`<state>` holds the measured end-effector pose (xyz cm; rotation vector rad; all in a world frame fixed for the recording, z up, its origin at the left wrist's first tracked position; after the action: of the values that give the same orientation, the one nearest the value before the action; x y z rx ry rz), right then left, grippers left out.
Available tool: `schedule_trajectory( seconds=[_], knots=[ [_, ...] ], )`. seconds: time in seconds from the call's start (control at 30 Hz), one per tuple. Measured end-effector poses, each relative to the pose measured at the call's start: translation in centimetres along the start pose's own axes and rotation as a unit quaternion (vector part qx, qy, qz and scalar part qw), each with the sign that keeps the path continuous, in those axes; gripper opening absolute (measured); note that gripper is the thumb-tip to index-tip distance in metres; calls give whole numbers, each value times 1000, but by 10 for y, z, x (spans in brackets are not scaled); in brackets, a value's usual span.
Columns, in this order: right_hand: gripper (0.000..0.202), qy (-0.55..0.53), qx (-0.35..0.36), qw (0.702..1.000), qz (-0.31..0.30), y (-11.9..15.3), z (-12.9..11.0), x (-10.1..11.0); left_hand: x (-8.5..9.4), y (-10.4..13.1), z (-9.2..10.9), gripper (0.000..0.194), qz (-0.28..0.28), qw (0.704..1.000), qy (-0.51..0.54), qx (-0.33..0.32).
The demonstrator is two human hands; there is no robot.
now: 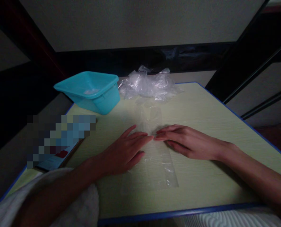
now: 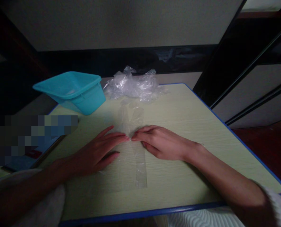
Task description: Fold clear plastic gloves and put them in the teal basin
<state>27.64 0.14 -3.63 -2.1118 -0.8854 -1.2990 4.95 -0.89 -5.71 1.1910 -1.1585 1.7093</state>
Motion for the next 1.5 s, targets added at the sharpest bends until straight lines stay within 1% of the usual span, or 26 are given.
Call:
schedule_trajectory(
  seconds=[0.13,0.33,0.43,0.53,0.6,0.7,0.97,1.03,1.2,1.27,1.33,1.4,1.5],
  knots=[
    [30,0,-13,1000,2,1,2,2,0,0,-1,38,6,1000,10,10],
    [27,19,-13,1000,12,3,4,9,0,0,-2,36,19,1000,11,17],
    [26,26,-12,1000,13,3,5,11,1,0,-3,35,43,999,-4,21],
    [26,30,-8,999,12,3,5,11,1,1,-6,36,88,994,-20,64],
    [26,34,-7,999,12,3,5,11,0,3,-9,38,100,989,-22,102],
    [26,38,-7,999,14,3,5,10,-3,3,-14,43,82,988,-12,129],
    [25,39,-1,999,10,3,4,11,-5,2,-13,51,37,991,18,125],
    [25,41,3,999,10,2,4,10,-5,2,-13,51,42,991,13,124],
    [25,46,5,999,15,3,5,10,-1,3,-11,49,106,985,-18,132],
    [25,48,6,999,15,3,5,10,0,3,-11,49,99,987,-15,123],
    [25,52,4,999,17,3,5,9,-1,2,-11,50,77,991,-4,114],
    [25,55,5,998,20,4,5,9,-3,2,-11,51,58,991,7,118],
    [24,67,23,997,27,4,6,7,-2,2,-13,52,60,990,17,129]
  ],
)
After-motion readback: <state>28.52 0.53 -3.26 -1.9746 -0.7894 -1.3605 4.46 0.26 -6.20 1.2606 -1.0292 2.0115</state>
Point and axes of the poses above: each hand's wrist, its own y-axis away from the middle knuckle, its own x-axis out of the back of the hand, z = x × y, the point moved 1 cm from there along -y, towards the middle knuckle, and after that the axes turned 11 degrees about -x, right-handed, at the moved point
